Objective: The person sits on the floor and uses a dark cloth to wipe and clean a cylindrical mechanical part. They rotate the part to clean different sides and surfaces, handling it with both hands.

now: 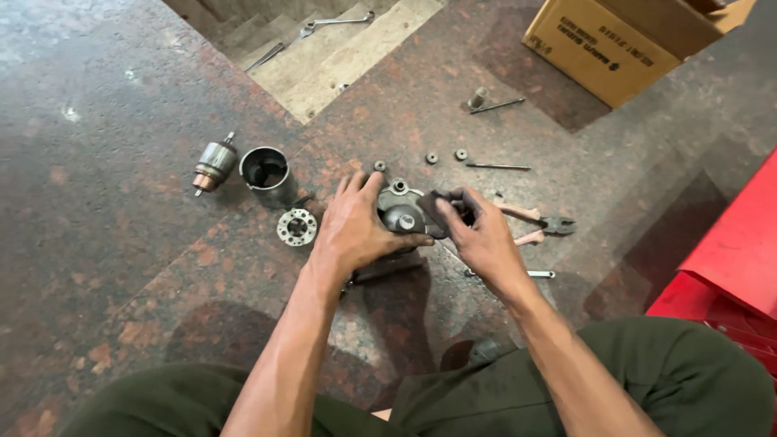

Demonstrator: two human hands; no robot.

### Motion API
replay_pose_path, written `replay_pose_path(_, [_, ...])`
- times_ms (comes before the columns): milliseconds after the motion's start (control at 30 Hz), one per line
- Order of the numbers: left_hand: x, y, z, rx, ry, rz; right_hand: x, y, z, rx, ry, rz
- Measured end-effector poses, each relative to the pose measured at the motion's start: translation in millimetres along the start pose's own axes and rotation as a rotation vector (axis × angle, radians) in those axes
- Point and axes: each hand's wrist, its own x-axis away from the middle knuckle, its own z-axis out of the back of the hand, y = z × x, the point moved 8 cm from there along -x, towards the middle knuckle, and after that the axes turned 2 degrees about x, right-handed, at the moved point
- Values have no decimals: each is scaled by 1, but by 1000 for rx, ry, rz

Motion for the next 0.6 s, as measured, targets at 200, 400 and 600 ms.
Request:
replay_pose_path(200, [3, -15, -1, 3, -104, 111, -8, -39, -11, 34, -42, 216])
replay_pose_path(400, [-2, -19, -5, 39, -149, 80, -1, -36, -2, 283, -97, -20])
replay_pose_path(600, [-9, -17, 1, 72, -130, 26, -22, -47, -10, 291, -156, 152])
